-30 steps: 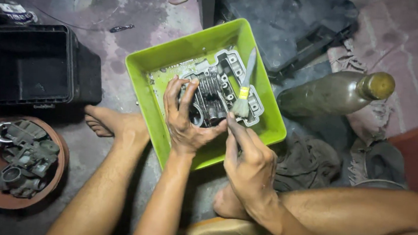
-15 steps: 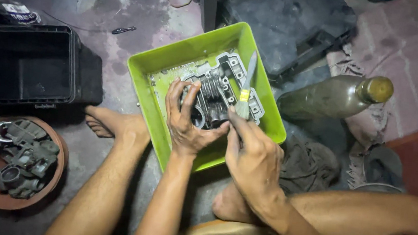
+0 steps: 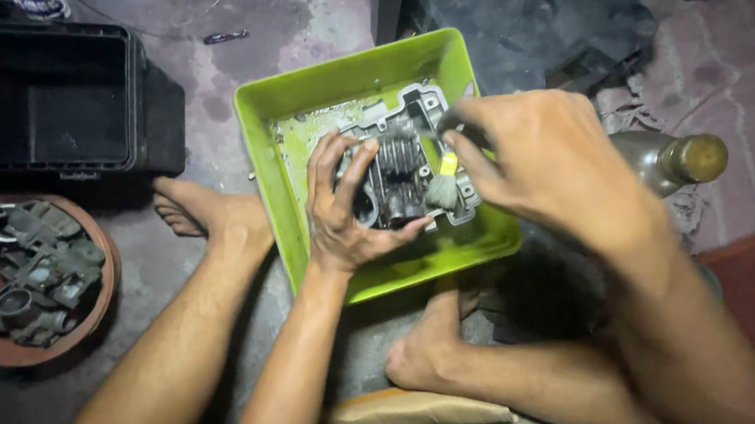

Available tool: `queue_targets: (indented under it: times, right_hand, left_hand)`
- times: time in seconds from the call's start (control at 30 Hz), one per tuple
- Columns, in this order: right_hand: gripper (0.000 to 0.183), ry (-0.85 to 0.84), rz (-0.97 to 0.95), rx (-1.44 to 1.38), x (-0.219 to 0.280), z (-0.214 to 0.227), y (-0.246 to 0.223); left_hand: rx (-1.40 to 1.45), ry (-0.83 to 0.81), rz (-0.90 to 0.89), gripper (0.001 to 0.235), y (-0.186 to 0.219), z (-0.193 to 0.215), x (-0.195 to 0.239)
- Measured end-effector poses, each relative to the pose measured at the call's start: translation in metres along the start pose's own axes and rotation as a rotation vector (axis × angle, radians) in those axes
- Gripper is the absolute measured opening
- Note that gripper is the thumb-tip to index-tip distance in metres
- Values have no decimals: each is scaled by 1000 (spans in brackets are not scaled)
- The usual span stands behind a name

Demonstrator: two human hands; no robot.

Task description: Cleaning a motorcycle engine component using a liquid cleaner and a brush.

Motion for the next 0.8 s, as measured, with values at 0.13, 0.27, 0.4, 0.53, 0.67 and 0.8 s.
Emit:
queue_targets:
  times: [0.13,0.27,0.4,0.53,0.67,0.8]
  right_hand:
    - [12,-115,258,-58,-7,5,2]
    - [22,110,358,183,-11,12,7]
    - [22,236,348,236,-17,23,2]
    - [24,213,362,274,-27,18,0]
    - [22,123,410,176,-36,13,1]
    - [20,-32,367,166,-60,2,3]
  left_hand:
    - [13,-11,-27,86,0,-1,4]
    - [15,-2,-41,90,-1,-1,8]
    - [4,0,-22,90,-2,-2,9]
    - [10,-3,-34,89,-2,-2,9]
    - [12,-3,-33,88,0,-2,7]
    - [4,-7,-35,89,0,-2,10]
Point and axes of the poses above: each hand's wrist, its own x-axis away from the middle knuckle, its own z-axis out of the back of the hand, y = z × x, the point moved 9 cm from there along -x, towards the middle knuckle, and after that the axes turned 6 degrees about -y, right-handed, at the moved point
